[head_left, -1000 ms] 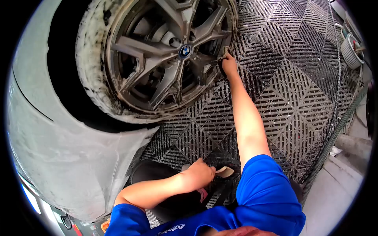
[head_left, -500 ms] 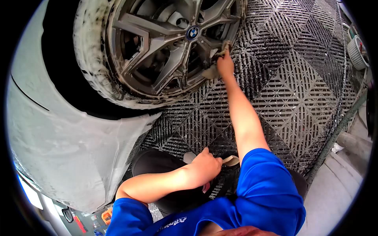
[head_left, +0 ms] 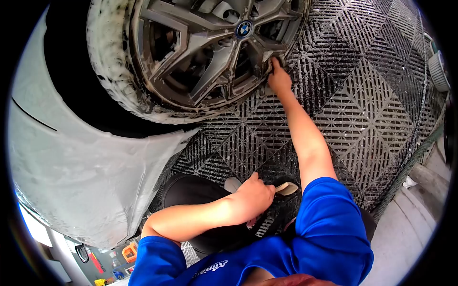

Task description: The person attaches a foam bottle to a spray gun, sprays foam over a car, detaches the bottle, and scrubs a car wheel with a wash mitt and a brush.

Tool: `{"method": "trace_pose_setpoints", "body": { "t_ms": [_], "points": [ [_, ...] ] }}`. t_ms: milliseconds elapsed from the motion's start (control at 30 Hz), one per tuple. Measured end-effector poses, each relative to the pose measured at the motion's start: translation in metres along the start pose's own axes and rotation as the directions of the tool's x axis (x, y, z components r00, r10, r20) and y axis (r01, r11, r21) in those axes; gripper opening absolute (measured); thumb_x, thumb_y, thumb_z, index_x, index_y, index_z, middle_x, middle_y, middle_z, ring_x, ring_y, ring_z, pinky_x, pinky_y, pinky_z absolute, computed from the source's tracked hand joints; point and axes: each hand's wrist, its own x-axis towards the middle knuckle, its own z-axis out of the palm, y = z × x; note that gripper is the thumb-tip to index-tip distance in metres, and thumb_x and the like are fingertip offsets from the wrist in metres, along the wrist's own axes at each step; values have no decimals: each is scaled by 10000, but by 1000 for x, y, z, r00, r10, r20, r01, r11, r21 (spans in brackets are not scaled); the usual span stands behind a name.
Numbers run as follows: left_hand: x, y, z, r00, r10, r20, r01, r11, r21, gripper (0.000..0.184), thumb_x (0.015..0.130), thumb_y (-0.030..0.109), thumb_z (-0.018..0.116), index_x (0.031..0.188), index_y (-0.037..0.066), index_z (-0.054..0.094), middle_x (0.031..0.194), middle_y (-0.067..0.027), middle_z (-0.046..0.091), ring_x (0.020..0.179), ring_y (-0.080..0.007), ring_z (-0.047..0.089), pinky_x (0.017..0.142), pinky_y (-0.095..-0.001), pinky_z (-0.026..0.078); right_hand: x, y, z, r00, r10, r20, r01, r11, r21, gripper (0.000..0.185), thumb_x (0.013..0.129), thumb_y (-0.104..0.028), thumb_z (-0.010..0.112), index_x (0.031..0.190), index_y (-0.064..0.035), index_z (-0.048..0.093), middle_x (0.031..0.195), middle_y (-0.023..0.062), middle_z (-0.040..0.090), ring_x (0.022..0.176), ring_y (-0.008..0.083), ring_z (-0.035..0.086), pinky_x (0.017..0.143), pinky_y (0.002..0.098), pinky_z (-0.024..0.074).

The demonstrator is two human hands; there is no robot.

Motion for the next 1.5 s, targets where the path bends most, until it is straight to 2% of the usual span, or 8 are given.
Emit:
{"method": "trace_pose_setpoints", "body": {
  "t_ms": [133, 200, 500, 667, 800, 867, 1000, 1500],
  "points": [
    [-4, -1, 3, 1000, -2, 31, 1, 1000, 25, 96, 767, 108, 523, 808, 22, 538, 608, -60, 583, 626, -226, 601, 766, -346, 435, -4, 19, 12, 991, -40, 131, -6, 942, 337, 576, 772, -107, 513, 1321, -237, 399, 881, 203, 620, 813, 364, 604, 706, 445, 477],
    [-7, -1, 1, 998, 32, 45, -33, 999, 20, 97, 771, 108, 519, 816, 24, 537, 612, -59, 585, 633, -229, 604, 791, -357, 441, 7, 24, -10, 956, -258, 138, 267, 963, -47, 564, 767, -111, 516, 1300, -265, 418, 904, 198, 620, 833, 361, 608, 708, 448, 480],
    [-7, 4, -1, 998, 32, 47, -33, 999, 30, 95, 774, 107, 517, 816, 23, 534, 620, -64, 588, 651, -237, 610, 829, -381, 444, -8, 6, 8, 960, 69, 271, -147, 949, 279, 649, 768, -108, 551, 1359, -254, 324, 989, 172, 579, 866, 375, 583, 723, 466, 468],
    [-10, 5, 5, 1000, 15, -1, -15, 999, 37, 95, 769, 103, 520, 815, 21, 533, 617, -74, 588, 643, -243, 609, 827, -381, 445, -14, -6, -4, 996, 85, -27, -83, 994, 65, 592, 817, -29, 493, 1355, -223, 339, 1164, 125, 506, 869, 329, 576, 726, 441, 474],
    [-14, 3, -1, 999, 15, 33, -16, 1000, 23, 94, 768, 100, 519, 815, 21, 534, 620, -78, 591, 638, -241, 608, 806, -364, 445, -9, -33, 15, 920, 385, -65, -287, 779, 558, 444, 845, -28, 448, 1277, -127, 449, 1171, 136, 529, 929, 283, 565, 821, 358, 443],
    [-17, 4, 2, 1000, 10, 7, -10, 1000, 29, 93, 768, 101, 519, 814, 21, 534, 623, -78, 593, 640, -239, 608, 799, -358, 444, -4, -52, 14, 633, 770, -77, -149, 219, 964, 401, 845, 14, 406, 1230, -74, 477, 1157, 133, 542, 948, 252, 561, 820, 342, 445],
    [-22, 1, 4, 1000, 19, -9, -19, 999, 40, 92, 764, 101, 521, 810, 22, 536, 628, -80, 597, 643, -237, 611, 788, -351, 443, -20, -97, -27, 802, -54, -594, 430, 743, 513, 491, 748, 96, 433, 1188, -112, 504, 991, 126, 538, 850, 275, 514, 813, 364, 418],
    [-36, 3, 5, 996, 10, -87, -8, 1000, 28, 91, 763, 100, 526, 808, 20, 534, 615, -65, 582, 643, -237, 602, 797, -362, 441, 34, -3, 17, 871, 174, -459, 0, 935, 354, 489, 773, -6, 480, 1253, -94, 455, 1141, 183, 457, 961, 398, 496, 825, 428, 424]
  ]
}}
